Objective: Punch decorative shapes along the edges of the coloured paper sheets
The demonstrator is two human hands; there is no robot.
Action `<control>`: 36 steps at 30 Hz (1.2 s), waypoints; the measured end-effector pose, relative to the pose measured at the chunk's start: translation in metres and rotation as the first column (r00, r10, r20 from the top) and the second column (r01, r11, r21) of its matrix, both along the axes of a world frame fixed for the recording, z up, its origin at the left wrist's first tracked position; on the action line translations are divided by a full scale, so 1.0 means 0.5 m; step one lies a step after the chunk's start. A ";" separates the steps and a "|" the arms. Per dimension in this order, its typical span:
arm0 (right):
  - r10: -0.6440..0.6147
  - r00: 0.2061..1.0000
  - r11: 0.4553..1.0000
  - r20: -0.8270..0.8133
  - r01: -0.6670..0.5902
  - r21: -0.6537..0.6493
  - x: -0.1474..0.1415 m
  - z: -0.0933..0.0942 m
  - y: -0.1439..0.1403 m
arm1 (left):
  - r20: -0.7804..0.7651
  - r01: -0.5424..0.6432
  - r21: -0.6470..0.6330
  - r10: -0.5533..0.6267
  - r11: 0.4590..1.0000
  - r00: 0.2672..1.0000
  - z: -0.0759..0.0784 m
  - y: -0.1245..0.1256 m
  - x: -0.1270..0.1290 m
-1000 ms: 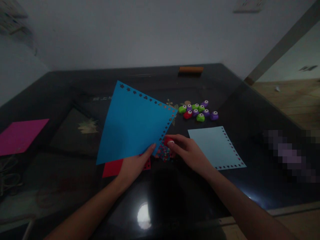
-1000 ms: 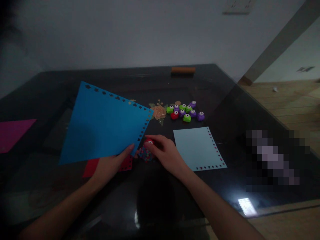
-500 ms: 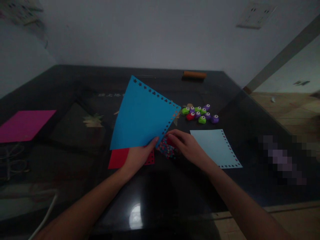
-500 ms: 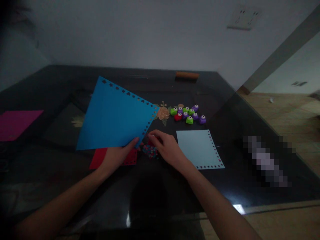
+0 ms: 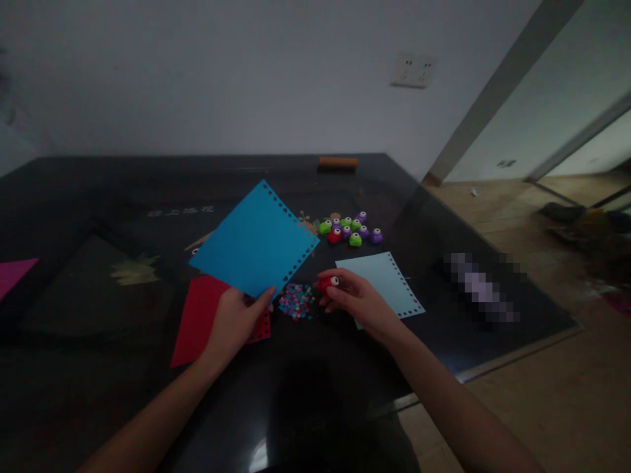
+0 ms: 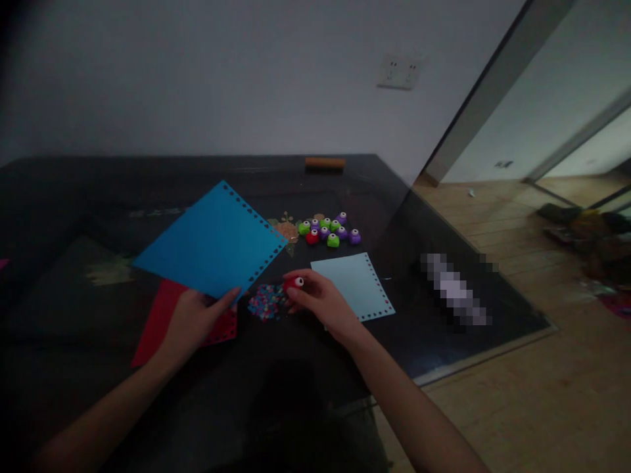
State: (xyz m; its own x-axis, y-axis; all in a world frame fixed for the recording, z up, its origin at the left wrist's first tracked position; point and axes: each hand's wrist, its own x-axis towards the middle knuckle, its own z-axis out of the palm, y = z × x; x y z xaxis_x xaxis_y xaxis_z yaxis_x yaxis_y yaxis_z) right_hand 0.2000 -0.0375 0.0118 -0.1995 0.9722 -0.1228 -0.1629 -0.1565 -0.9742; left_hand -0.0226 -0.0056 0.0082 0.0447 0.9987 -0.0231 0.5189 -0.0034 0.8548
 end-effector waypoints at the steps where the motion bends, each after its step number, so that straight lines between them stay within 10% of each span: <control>1: -0.012 1.000 1.000 0.001 0.012 0.013 0.002 -0.003 -0.003 | -0.008 -0.004 -0.001 0.004 1.000 1.000 -0.002 0.001 0.000; 19: -0.394 0.917 0.901 -0.056 0.398 0.174 0.065 0.024 -0.016 | 0.218 0.086 0.005 -0.085 0.996 0.972 -0.012 -0.012 0.009; 36: -0.659 0.714 0.709 0.235 0.486 0.511 0.216 0.039 0.171 | 0.213 0.048 -0.016 -0.044 0.999 0.976 -0.008 -0.007 0.010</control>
State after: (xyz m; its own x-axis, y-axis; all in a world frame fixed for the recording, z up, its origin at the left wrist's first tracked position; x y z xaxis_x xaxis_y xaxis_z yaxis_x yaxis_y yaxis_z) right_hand 0.3082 0.0478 0.0310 0.3921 0.8516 0.3479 0.2980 0.2402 -0.9238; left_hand -0.0178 -0.0089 0.0040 0.0969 0.9949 -0.0292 0.3252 -0.0040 0.9456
